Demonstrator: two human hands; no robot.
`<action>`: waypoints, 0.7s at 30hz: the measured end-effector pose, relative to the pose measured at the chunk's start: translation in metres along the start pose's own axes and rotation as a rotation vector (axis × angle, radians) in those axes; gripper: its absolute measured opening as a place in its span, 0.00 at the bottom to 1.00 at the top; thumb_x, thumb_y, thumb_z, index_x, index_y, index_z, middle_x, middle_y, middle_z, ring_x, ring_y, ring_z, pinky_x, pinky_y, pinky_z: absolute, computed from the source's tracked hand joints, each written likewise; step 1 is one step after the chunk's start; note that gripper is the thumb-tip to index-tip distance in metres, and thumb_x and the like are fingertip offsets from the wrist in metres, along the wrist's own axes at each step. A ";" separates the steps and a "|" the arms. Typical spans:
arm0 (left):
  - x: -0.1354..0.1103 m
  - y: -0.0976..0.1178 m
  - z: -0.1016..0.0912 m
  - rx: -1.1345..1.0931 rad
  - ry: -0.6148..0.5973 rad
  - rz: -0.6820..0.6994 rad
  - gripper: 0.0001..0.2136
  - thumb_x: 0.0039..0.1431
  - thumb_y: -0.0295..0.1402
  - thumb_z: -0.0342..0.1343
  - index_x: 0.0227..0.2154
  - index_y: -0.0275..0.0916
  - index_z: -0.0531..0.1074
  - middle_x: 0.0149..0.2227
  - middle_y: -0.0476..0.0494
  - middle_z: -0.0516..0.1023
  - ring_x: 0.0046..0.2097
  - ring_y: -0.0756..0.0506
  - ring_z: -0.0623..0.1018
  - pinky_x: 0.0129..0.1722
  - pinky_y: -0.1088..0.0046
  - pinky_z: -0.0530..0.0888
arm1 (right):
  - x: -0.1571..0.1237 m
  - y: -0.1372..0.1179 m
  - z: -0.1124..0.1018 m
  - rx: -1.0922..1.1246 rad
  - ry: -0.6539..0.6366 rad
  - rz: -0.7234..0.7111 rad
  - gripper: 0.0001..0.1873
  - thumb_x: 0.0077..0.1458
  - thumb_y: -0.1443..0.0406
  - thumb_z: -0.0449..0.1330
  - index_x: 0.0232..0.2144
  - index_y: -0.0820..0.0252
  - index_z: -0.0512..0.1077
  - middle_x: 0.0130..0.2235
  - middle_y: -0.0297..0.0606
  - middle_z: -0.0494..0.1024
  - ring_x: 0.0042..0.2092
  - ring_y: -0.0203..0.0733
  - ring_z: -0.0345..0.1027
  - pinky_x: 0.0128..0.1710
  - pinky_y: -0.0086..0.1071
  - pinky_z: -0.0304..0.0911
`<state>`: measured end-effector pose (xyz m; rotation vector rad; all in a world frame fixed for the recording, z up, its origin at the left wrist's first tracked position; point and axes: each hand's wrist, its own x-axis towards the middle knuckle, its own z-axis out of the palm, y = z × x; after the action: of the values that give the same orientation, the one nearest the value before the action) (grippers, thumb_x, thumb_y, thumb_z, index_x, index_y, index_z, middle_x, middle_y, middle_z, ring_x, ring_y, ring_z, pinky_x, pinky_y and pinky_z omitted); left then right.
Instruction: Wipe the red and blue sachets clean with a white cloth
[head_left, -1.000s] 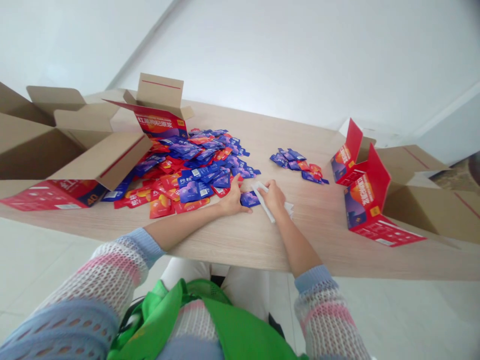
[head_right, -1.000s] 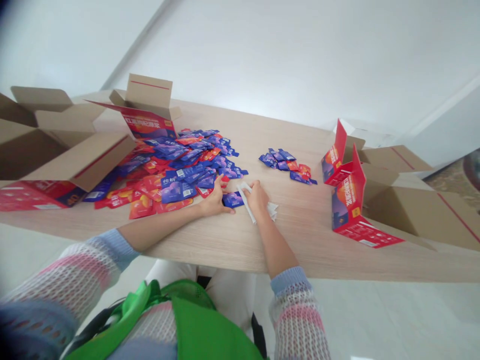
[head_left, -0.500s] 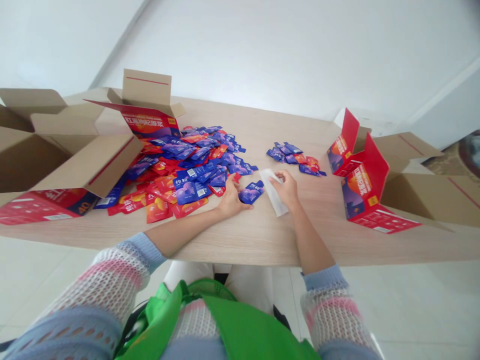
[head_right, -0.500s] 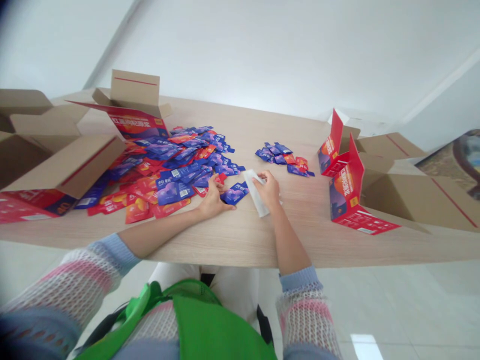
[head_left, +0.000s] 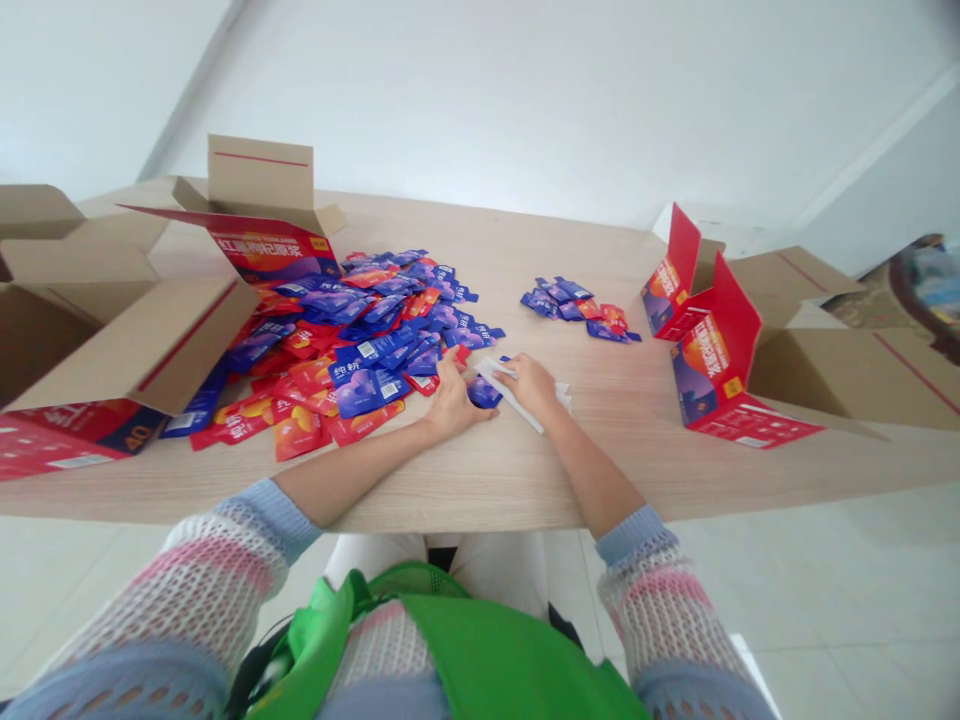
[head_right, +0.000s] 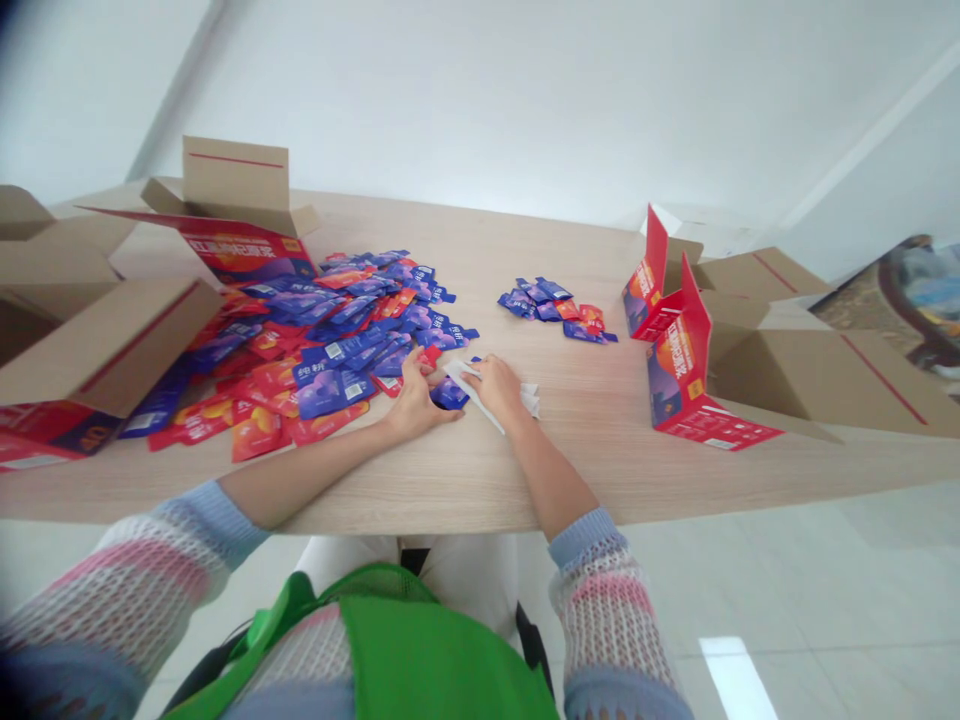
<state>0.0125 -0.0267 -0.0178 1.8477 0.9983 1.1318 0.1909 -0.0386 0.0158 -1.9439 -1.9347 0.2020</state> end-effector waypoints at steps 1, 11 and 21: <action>0.000 0.000 0.000 0.010 -0.007 0.004 0.60 0.29 0.37 0.72 0.63 0.39 0.37 0.54 0.34 0.53 0.52 0.36 0.67 0.51 0.52 0.70 | 0.003 0.004 0.000 -0.029 0.013 0.049 0.18 0.58 0.51 0.56 0.43 0.51 0.77 0.42 0.41 0.75 0.44 0.44 0.68 0.40 0.30 0.60; -0.005 0.010 -0.005 0.154 0.048 0.042 0.56 0.33 0.34 0.71 0.61 0.38 0.38 0.58 0.32 0.46 0.57 0.35 0.64 0.56 0.54 0.66 | 0.005 0.050 -0.019 -0.004 0.282 0.289 0.20 0.55 0.61 0.60 0.51 0.51 0.70 0.46 0.40 0.75 0.47 0.46 0.68 0.44 0.35 0.61; -0.003 0.011 -0.007 -0.006 -0.045 0.075 0.62 0.31 0.31 0.73 0.64 0.46 0.34 0.62 0.29 0.34 0.55 0.35 0.67 0.53 0.51 0.69 | -0.005 0.019 -0.018 0.135 0.237 0.083 0.13 0.54 0.59 0.61 0.41 0.56 0.75 0.44 0.37 0.78 0.45 0.42 0.70 0.45 0.33 0.61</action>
<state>0.0076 -0.0324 -0.0065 1.9110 0.9058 1.1305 0.2150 -0.0458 0.0240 -1.8686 -1.6490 0.1147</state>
